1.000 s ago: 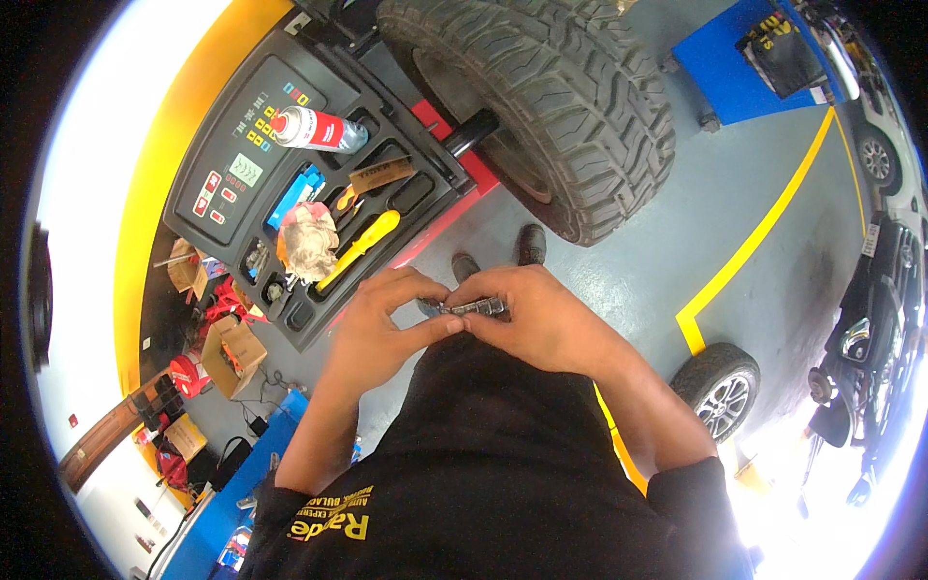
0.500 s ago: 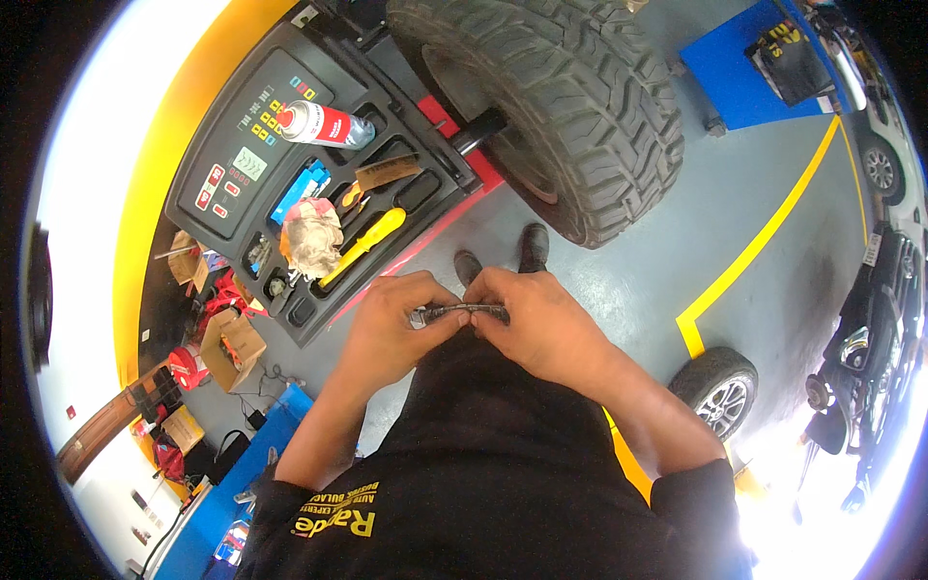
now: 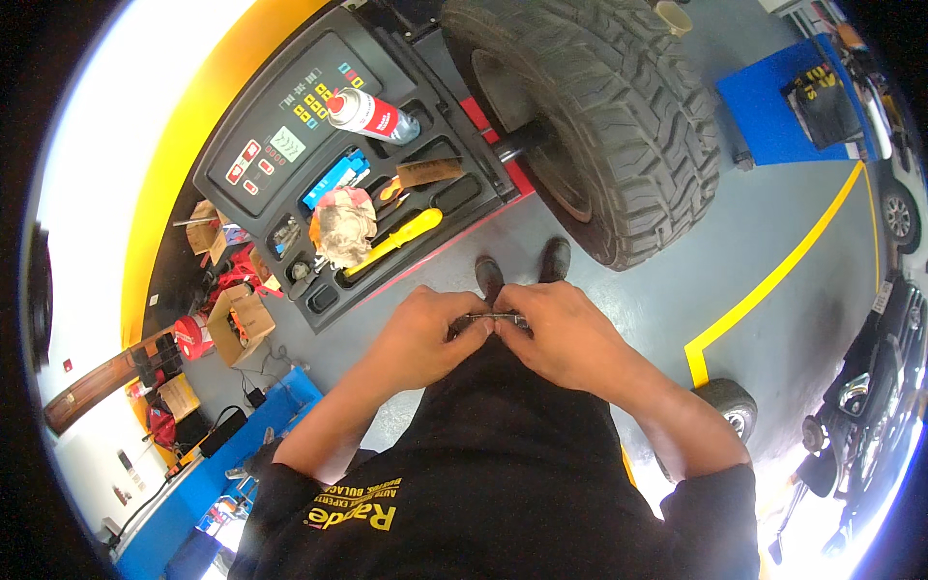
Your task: The person walks through a garage, retrieves a cloth, and cleans the rim of a tire mounted on a balancing machine using a spray cleaner and sandpaper. They then apply a small weight to the rim.
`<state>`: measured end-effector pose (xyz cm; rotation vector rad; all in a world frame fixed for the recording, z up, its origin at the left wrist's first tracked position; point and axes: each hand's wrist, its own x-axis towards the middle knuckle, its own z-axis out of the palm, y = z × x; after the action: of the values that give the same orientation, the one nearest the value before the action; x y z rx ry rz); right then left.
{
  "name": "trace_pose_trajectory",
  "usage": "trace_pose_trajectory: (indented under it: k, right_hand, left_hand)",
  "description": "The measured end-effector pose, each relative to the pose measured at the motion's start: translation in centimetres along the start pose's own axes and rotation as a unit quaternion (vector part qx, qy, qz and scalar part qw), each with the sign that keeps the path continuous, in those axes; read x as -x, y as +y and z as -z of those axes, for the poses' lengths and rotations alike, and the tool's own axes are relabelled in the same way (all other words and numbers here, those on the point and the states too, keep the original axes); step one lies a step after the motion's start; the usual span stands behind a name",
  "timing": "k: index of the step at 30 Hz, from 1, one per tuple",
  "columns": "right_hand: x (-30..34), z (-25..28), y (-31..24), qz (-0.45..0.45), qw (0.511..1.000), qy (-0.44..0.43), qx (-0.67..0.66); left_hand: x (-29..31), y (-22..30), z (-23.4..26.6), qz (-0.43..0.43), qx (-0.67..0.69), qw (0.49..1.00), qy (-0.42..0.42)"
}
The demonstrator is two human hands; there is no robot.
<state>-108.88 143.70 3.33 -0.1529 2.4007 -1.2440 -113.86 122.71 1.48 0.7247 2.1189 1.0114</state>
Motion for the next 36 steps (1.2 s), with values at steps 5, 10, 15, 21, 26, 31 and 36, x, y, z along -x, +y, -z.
trace_pose_trajectory:
  k: [5, 10, 15, 21, 26, 31, 36]
  right_hand:
    - [-0.3, 0.6, -1.5, -0.009, 0.996, -0.061, -0.068]
    - [-0.4, 0.9, -3.5, 0.047, 0.992, -0.057, -0.107]
    - [-0.7, 1.3, -4.9, 0.158, 0.985, -0.041, -0.048]
    - [2.0, 5.6, -5.3, 0.285, 0.954, 0.093, 0.021]
    - [-0.8, 9.2, -5.0, 0.045, 0.998, -0.007, -0.035]
    - [-12.3, -2.1, 3.4, 0.091, 0.995, -0.012, 0.049]
    - [-24.8, -12.7, 1.9, 0.207, 0.974, 0.026, 0.091]
  left_hand:
    - [0.9, 0.6, 0.8, 0.048, 0.131, 0.989, -0.041]
    - [3.3, 1.1, 0.5, 0.112, 0.317, 0.942, 0.017]
    - [4.8, 2.5, 1.0, 0.103, 0.382, 0.917, 0.044]
    - [8.2, -3.4, 4.7, 0.177, 0.285, 0.935, 0.118]
    - [10.2, -6.6, 0.6, 0.172, 0.281, 0.94, 0.085]
    - [9.3, -8.0, -1.1, 0.223, 0.445, 0.853, 0.155]
    - [11.7, -9.5, -1.6, 0.197, 0.471, 0.811, 0.285]
